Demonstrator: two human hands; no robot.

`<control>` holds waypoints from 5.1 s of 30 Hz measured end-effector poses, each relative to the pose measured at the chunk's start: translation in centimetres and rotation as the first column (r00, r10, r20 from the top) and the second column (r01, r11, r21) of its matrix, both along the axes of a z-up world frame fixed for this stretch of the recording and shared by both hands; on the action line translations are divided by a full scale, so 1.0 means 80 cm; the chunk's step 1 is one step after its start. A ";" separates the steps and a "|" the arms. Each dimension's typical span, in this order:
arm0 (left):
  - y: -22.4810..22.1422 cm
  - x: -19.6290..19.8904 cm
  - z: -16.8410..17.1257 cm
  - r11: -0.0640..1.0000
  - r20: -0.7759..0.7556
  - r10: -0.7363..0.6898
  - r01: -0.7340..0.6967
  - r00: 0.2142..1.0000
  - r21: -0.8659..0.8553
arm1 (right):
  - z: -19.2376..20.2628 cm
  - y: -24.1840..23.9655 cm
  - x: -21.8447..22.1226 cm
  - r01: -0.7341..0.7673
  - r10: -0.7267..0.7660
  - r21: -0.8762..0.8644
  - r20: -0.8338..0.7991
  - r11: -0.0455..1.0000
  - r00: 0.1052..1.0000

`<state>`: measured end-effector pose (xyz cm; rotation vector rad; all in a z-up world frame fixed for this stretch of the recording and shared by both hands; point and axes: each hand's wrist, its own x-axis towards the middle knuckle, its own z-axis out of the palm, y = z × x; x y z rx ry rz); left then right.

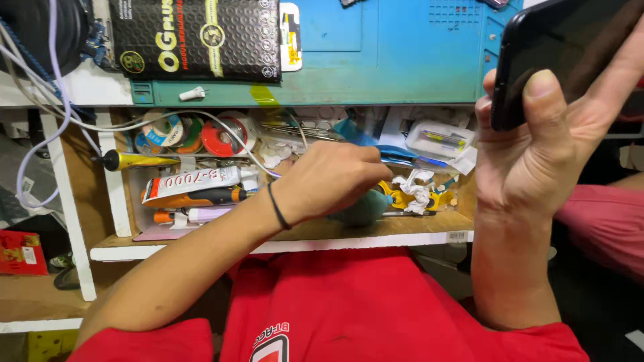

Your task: The person prepares a phone screen for installation by applying adhesive and wiping the device with a cloth.

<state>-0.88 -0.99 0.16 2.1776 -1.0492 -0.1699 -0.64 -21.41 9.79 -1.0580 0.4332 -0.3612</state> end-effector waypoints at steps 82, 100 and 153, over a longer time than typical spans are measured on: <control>0.019 -0.023 0.111 0.638 -0.581 0.115 -0.508 0.806 -0.578 | -0.021 0.064 -0.001 -0.033 0.032 0.064 0.007 0.997 0.999; -0.024 -0.017 0.086 0.529 -0.236 0.268 -0.347 0.934 -0.775 | -0.021 0.081 -0.019 -0.052 0.059 -0.055 0.133 0.997 0.989; 0.008 -0.003 0.091 0.624 0.056 0.354 -0.191 0.934 -0.758 | -0.001 0.095 -0.053 -0.278 0.261 0.122 0.139 0.953 0.955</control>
